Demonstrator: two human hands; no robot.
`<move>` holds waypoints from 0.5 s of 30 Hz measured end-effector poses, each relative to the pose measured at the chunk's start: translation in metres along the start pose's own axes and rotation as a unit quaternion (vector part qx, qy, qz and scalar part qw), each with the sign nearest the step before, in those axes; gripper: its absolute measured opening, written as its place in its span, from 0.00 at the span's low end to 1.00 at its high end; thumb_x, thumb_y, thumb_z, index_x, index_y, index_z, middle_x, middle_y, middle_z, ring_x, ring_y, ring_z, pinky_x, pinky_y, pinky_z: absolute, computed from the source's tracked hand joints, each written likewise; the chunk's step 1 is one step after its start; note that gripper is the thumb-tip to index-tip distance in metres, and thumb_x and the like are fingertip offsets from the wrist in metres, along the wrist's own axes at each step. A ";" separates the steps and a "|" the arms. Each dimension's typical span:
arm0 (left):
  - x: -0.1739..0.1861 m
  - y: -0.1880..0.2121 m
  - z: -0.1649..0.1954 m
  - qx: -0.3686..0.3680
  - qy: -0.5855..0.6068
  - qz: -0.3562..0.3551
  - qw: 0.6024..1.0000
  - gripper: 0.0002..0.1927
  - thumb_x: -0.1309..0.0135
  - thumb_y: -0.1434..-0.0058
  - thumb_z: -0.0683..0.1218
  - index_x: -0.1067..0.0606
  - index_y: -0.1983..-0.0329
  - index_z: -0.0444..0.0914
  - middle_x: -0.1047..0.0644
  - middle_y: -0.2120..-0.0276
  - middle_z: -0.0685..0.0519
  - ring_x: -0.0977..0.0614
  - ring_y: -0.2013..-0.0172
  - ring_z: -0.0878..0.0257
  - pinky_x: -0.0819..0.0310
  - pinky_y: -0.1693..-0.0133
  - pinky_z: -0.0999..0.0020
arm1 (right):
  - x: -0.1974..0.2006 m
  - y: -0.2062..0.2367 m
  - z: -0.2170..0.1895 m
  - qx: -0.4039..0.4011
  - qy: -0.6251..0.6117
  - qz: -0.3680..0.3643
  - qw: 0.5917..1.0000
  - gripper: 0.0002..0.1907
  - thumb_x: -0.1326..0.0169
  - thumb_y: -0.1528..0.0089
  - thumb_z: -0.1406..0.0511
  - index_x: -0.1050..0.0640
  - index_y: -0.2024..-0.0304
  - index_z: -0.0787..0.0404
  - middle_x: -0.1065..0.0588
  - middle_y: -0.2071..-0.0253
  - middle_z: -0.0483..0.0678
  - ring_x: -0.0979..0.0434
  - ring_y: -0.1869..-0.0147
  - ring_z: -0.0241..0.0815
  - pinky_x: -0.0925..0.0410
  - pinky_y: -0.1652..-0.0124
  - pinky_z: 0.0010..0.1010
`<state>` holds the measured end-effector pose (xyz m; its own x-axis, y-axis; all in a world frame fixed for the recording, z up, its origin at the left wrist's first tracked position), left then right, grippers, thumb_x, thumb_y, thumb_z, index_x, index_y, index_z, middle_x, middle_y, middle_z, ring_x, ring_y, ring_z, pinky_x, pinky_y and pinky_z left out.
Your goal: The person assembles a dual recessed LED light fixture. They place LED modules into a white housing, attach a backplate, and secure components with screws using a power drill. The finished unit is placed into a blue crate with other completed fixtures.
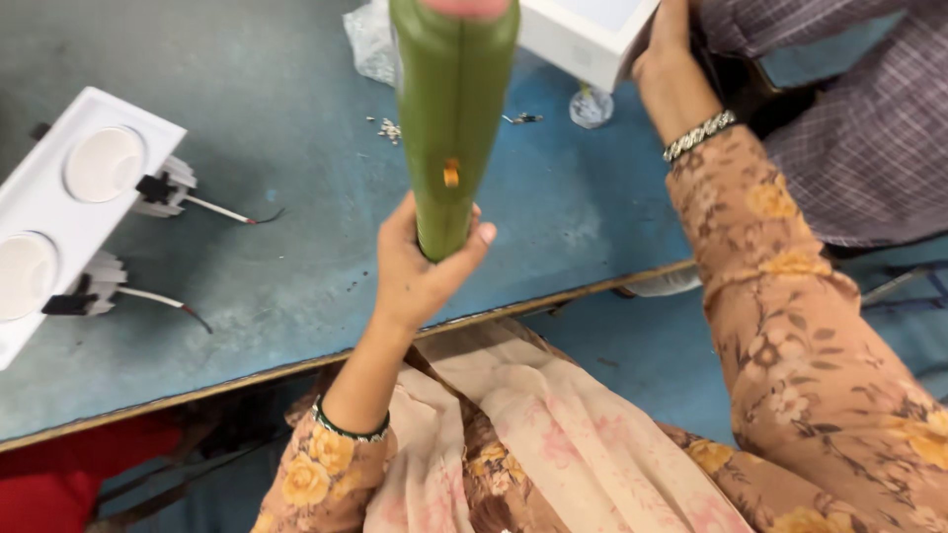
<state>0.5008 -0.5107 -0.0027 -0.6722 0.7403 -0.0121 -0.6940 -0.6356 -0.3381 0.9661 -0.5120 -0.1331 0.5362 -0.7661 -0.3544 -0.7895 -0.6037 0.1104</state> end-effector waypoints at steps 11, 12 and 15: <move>0.016 0.015 -0.020 0.037 -0.022 0.007 0.999 0.14 0.35 0.40 0.39 0.24 0.53 0.34 0.23 0.65 0.59 0.26 0.64 0.73 0.27 0.59 0.76 | 0.005 -0.066 0.014 -0.031 0.185 0.054 0.981 0.35 0.47 0.36 0.47 0.31 0.34 0.62 0.29 0.35 0.54 0.31 0.31 0.49 0.37 0.36 0.45; 0.016 0.015 -0.020 0.030 -0.023 0.006 0.999 0.15 0.35 0.40 0.39 0.24 0.51 0.34 0.23 0.63 0.59 0.25 0.62 0.73 0.27 0.57 0.76 | 0.005 -0.067 0.016 -0.034 0.190 0.052 0.980 0.35 0.47 0.36 0.47 0.31 0.34 0.62 0.29 0.34 0.54 0.31 0.31 0.49 0.38 0.36 0.44; 0.014 0.012 -0.025 0.040 -0.016 0.000 0.999 0.15 0.34 0.40 0.39 0.25 0.51 0.34 0.22 0.63 0.59 0.25 0.62 0.73 0.27 0.57 0.76 | 0.006 -0.069 0.021 -0.039 0.204 0.046 0.977 0.34 0.48 0.35 0.46 0.30 0.35 0.61 0.28 0.34 0.52 0.32 0.32 0.47 0.39 0.36 0.43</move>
<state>0.4898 -0.5023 -0.0306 -0.6787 0.7342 0.0187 -0.7118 -0.6514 -0.2627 1.0179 -0.4702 -0.1626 0.5501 -0.8330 0.0589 -0.8241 -0.5301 0.1998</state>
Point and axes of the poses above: each hand's wrist, its own y-axis away from the middle knuckle, its own x-axis out of the back of the hand, z = x × y, the point moved 10 cm from there along -y, towards the middle knuckle
